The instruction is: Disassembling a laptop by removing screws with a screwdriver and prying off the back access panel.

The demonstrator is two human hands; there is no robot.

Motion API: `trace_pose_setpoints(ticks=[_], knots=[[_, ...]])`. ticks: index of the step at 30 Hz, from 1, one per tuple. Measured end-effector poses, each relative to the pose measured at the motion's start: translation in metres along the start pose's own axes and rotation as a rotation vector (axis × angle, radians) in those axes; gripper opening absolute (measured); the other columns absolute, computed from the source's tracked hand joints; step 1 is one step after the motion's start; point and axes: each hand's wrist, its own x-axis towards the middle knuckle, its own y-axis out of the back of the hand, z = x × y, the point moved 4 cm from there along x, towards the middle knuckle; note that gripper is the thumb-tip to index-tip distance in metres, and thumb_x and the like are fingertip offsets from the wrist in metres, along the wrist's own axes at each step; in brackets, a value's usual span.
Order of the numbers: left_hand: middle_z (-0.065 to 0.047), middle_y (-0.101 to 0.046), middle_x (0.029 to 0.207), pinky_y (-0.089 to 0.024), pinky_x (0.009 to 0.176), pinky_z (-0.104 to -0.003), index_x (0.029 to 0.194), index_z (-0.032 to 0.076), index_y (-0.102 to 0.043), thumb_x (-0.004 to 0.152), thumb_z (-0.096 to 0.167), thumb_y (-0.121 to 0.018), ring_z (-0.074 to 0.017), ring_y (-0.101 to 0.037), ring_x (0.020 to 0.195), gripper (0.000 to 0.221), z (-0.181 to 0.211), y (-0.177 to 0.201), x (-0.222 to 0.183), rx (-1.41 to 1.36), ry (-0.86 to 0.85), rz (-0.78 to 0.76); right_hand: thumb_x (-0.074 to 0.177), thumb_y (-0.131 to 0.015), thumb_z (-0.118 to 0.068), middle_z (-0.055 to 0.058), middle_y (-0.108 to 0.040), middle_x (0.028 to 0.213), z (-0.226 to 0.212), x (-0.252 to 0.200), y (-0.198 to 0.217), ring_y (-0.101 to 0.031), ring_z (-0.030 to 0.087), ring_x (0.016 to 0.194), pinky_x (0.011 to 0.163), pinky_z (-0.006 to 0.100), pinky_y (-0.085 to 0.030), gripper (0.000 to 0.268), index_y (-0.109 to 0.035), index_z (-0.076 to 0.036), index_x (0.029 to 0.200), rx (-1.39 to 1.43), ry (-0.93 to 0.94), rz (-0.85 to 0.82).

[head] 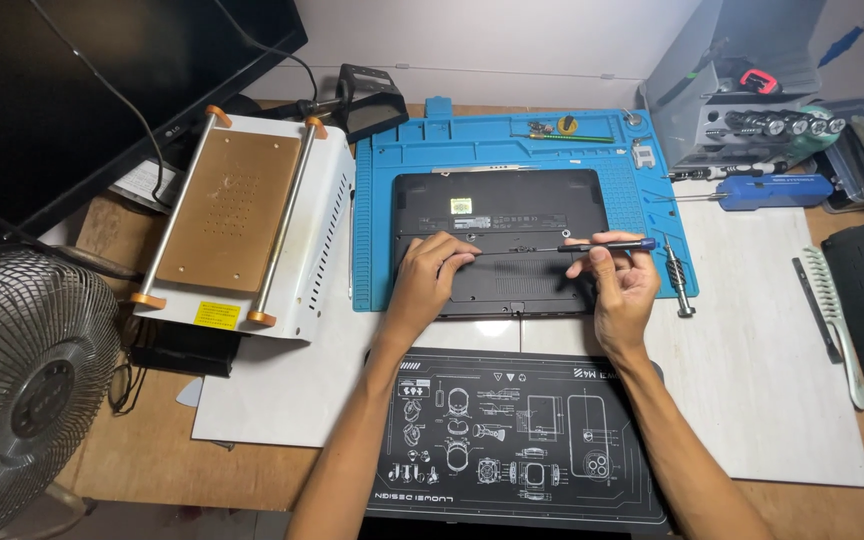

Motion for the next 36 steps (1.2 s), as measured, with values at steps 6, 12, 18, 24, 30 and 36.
trace_pose_setpoints(ticks=[6, 12, 18, 24, 30, 36], knots=[[-0.002, -0.071, 0.08, -0.046, 0.084, -0.03, 0.098, 0.016, -0.078, 0.1, 0.018, -0.065, -0.0184, -0.068, 0.08, 0.013, 0.0, 0.001, 0.0, -0.01, 0.008, -0.001, 0.102, -0.068, -0.01, 0.022, -0.074, 0.1, 0.024, 0.002, 0.016, -0.074, 0.019, 0.077, 0.075, 0.027, -0.064, 0.016, -0.06, 0.001, 0.11, 0.076, -0.054, 0.046], [-0.004, -0.072, 0.087, -0.049, 0.083, -0.032, 0.111, 0.016, -0.076, 0.096, 0.028, -0.073, -0.0191, -0.068, 0.084, 0.02, 0.007, 0.005, 0.0, -0.057, 0.001, 0.035, 0.102, -0.067, -0.012, 0.019, -0.075, 0.105, 0.016, 0.004, 0.015, -0.076, 0.016, 0.087, 0.083, 0.024, -0.066, 0.022, -0.06, 0.003, 0.117, 0.134, -0.131, 0.084], [-0.006, -0.071, 0.09, -0.05, 0.082, -0.031, 0.114, 0.014, -0.075, 0.103, 0.031, -0.065, -0.0173, -0.066, 0.086, 0.022, -0.007, 0.025, 0.005, -0.165, 0.059, 0.203, 0.102, -0.066, -0.011, 0.018, -0.074, 0.108, 0.012, 0.008, 0.015, -0.078, 0.021, 0.095, 0.087, 0.027, -0.068, 0.029, -0.053, -0.001, 0.126, 0.231, -0.163, 0.097], [-0.01, -0.069, 0.099, -0.048, 0.09, -0.035, 0.113, 0.011, -0.076, 0.11, 0.033, -0.051, -0.0167, -0.06, 0.095, 0.033, -0.019, 0.051, 0.002, -0.208, 0.205, 0.382, 0.101, -0.065, -0.01, 0.019, -0.072, 0.112, 0.003, 0.007, 0.011, -0.078, 0.027, 0.101, 0.09, 0.031, -0.069, 0.042, -0.042, -0.008, 0.135, 0.331, -0.219, 0.05], [-0.019, -0.073, 0.101, -0.053, 0.092, -0.038, 0.108, 0.005, -0.077, 0.11, 0.036, -0.051, -0.0274, -0.068, 0.101, 0.041, -0.037, 0.054, -0.001, -0.274, 0.321, 0.449, 0.1, -0.062, -0.004, 0.021, -0.067, 0.113, -0.036, 0.007, -0.032, -0.076, 0.034, 0.102, 0.094, 0.041, -0.068, 0.049, -0.035, -0.01, 0.141, 0.294, -0.168, -0.096], [-0.012, -0.076, 0.105, -0.054, 0.096, -0.033, 0.107, 0.005, -0.076, 0.105, 0.038, -0.05, -0.0232, -0.071, 0.107, 0.042, -0.03, 0.06, 0.0, -0.265, 0.379, 0.407, 0.103, -0.058, 0.01, 0.025, -0.056, 0.118, -0.128, 0.006, -0.104, -0.07, 0.037, 0.104, 0.099, 0.055, -0.066, 0.061, -0.024, -0.017, 0.146, 0.12, 0.16, -0.417]])
